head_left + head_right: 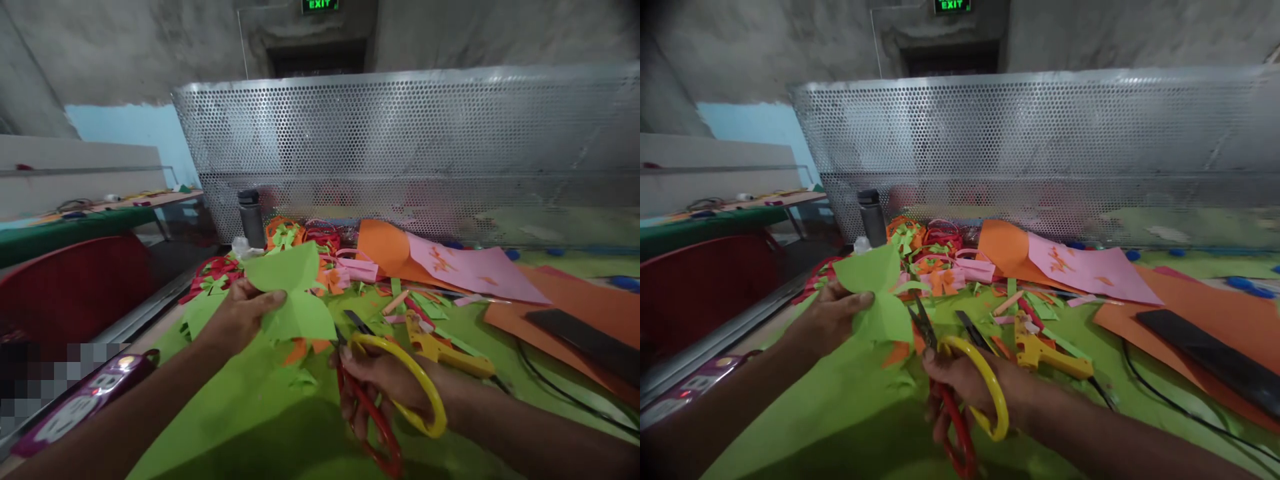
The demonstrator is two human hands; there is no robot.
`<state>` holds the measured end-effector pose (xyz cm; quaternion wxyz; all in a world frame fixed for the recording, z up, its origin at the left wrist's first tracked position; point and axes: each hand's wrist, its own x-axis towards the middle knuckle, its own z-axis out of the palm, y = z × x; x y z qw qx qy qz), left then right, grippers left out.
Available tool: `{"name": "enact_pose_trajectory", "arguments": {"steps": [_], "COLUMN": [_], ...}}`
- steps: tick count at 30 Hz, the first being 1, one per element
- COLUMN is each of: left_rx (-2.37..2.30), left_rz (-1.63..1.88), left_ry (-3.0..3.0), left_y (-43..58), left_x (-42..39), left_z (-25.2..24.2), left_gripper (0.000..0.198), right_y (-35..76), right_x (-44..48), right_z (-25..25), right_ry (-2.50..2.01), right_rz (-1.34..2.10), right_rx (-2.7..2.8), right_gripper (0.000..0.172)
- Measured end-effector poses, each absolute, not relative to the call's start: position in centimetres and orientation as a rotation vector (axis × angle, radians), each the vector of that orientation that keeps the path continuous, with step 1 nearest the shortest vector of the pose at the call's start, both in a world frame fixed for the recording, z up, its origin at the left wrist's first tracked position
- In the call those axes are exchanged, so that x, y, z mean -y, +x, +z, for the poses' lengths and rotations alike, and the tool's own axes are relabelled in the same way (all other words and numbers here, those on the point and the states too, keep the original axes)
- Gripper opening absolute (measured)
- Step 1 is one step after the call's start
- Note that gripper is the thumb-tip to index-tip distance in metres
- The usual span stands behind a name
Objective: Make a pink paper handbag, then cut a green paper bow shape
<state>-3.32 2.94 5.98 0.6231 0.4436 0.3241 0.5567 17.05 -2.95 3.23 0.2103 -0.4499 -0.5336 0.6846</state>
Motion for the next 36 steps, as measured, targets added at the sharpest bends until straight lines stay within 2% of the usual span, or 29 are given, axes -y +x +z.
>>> {"name": "enact_pose_trajectory", "arguments": {"steps": [3, 7, 11, 15, 21, 26, 28, 30, 33, 36], "left_rx": [-0.753, -0.756, -0.754, -0.739, -0.713, -0.788, -0.846, -0.898, -0.938, -0.955], "left_rz": [1.363, 1.497, 1.549, 1.525, 1.502, 1.582, 1.603, 1.648, 1.714, 1.608], "left_ry": [0.959, 0.859, 0.8, 0.766, 0.79, 0.785, 0.792, 0.804, 0.836, 0.856], "left_y": [-4.3, -5.8, -7.4, -8.2, -7.5, -7.6, -8.3, -9.1, -9.0, -6.7], "left_x": [-3.9, -5.1, -6.5, -7.8, -10.1, -12.9, -13.6, -13.8, -12.5, -9.5], "left_z": [6.7, 7.3, 7.2, 7.1, 7.7, 6.3, 6.0, 6.4, 7.5, 7.8], "left_gripper": [0.025, 0.021, 0.014, 0.01, 0.014, 0.016, 0.028, 0.033, 0.031, 0.022], "right_y": [18.1, 18.6, 18.4, 18.5, 18.5, 18.4, 18.5, 18.5, 18.3, 18.1], "right_x": [3.2, 3.4, 3.5, 3.4, 3.2, 2.8, 2.8, 2.8, 2.8, 2.6], "right_z": [2.1, 1.6, 1.7, 1.6, 1.5, 1.1, 0.9, 0.9, 1.2, 1.9], "right_ry": [-1.158, -1.022, -1.049, -1.089, -1.131, -1.177, -1.166, -1.145, -1.114, -1.053], "right_rz": [1.928, 1.987, 1.979, 1.903, 1.879, 1.876, 1.87, 1.848, 1.814, 1.737], "right_rx": [1.586, 1.623, 1.596, 1.609, 1.614, 1.599, 1.582, 1.543, 1.416, 1.241], "right_gripper": [0.05, 0.052, 0.06, 0.054, 0.056, 0.065, 0.064, 0.062, 0.058, 0.051]}}
